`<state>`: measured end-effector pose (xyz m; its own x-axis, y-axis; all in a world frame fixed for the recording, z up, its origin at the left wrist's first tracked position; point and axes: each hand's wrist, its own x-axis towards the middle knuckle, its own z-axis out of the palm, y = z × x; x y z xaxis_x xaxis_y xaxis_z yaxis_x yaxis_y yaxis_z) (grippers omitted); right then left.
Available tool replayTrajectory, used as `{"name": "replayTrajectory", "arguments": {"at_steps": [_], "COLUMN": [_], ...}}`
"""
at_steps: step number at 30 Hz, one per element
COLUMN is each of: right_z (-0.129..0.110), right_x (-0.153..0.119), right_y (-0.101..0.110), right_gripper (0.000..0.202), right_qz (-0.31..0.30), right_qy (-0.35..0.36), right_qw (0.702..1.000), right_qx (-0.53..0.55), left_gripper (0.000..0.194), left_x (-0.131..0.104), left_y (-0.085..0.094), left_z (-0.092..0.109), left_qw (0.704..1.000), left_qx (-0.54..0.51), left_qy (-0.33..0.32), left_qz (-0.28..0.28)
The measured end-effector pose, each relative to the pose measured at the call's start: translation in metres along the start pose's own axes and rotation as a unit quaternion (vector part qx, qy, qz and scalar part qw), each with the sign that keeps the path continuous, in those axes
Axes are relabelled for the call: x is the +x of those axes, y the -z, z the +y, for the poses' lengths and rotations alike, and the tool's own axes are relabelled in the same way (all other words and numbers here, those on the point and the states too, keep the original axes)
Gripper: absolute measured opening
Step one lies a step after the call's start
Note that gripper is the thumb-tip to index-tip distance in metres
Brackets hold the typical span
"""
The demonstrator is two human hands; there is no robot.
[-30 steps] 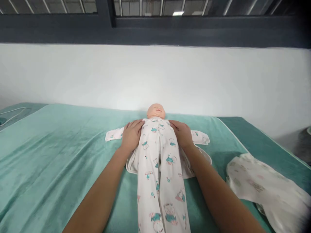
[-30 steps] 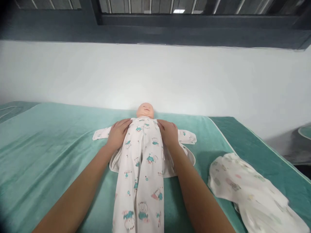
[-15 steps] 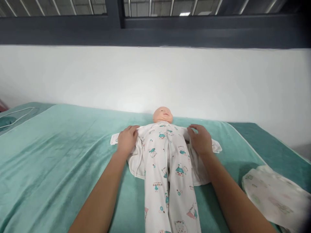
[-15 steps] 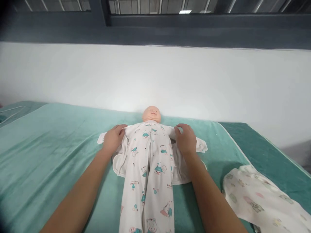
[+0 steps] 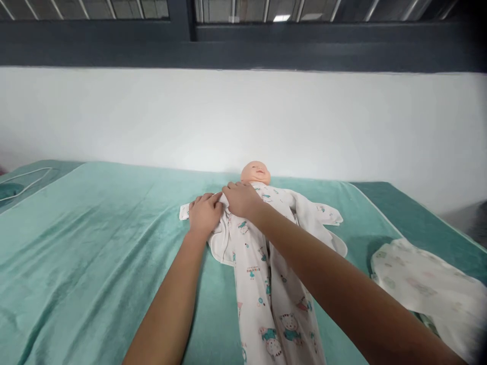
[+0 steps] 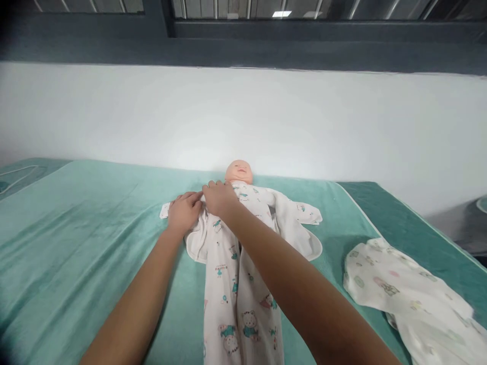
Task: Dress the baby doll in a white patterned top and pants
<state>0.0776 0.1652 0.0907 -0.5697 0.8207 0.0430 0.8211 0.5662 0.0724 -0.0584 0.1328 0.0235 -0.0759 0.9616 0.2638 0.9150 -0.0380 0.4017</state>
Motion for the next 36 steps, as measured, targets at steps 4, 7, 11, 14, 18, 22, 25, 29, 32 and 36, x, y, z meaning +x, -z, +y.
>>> {"name": "replayTrajectory", "arguments": {"at_steps": [4, 7, 11, 14, 18, 22, 25, 29, 32, 36], "right_z": [0.011, 0.01, -0.001, -0.005, -0.001, 0.004, 0.009, 0.02, 0.033, 0.046], "right_x": [-0.011, -0.012, 0.001, 0.015, 0.025, 0.023, 0.014, -0.002, -0.016, -0.032], "right_y": [-0.001, 0.001, -0.001, -0.005, -0.006, -0.003, 0.002, 0.018, 0.032, 0.047], "right_gripper": [0.03, 0.029, 0.03, 0.03, 0.028, 0.032, 0.038, 0.033, 0.029, 0.027], "right_qz": [-0.01, -0.015, -0.029, -0.058, -0.093, -0.088, -0.078, -0.062, -0.046, -0.028], "right_qy": [0.007, 0.008, 0.01, 0.025, 0.037, 0.033, 0.028, 0.005, -0.022, -0.05], "right_qw": [1.0, 0.999, 0.999, 0.997, 0.994, 0.995, 0.996, 0.997, 0.997, 0.996], "right_qx": [-0.019, -0.032, -0.041, -0.038, -0.033, -0.035, -0.035, -0.044, -0.056, -0.07], "left_gripper": [0.044, 0.043, 0.037, 0.036, 0.035, 0.035, 0.035, 0.037, 0.037, 0.039], "left_x": [0.001, 0.002, 0.005, 0.007, 0.008, 0.007, 0.004, 0.0, 0.0, 0.001], "left_y": [0.0, -0.002, -0.005, -0.007, -0.009, -0.009, -0.008, -0.008, -0.01, -0.013], "left_z": [-0.002, -0.001, -0.001, -0.001, -0.002, -0.003, -0.005, -0.008, -0.01, -0.012], "left_qw": [0.999, 0.999, 0.998, 0.998, 0.998, 0.998, 0.997, 0.993, 0.991, 0.992], "left_qx": [-0.007, -0.006, -0.005, 0.001, 0.015, 0.013, -0.006, -0.047, -0.068, -0.067], "left_qy": [0.036, 0.045, 0.052, 0.056, 0.052, 0.045, 0.044, 0.065, 0.087, 0.085], "left_qz": [0.009, 0.021, 0.03, 0.029, 0.032, 0.051, 0.069, 0.087, 0.075, 0.062]}}
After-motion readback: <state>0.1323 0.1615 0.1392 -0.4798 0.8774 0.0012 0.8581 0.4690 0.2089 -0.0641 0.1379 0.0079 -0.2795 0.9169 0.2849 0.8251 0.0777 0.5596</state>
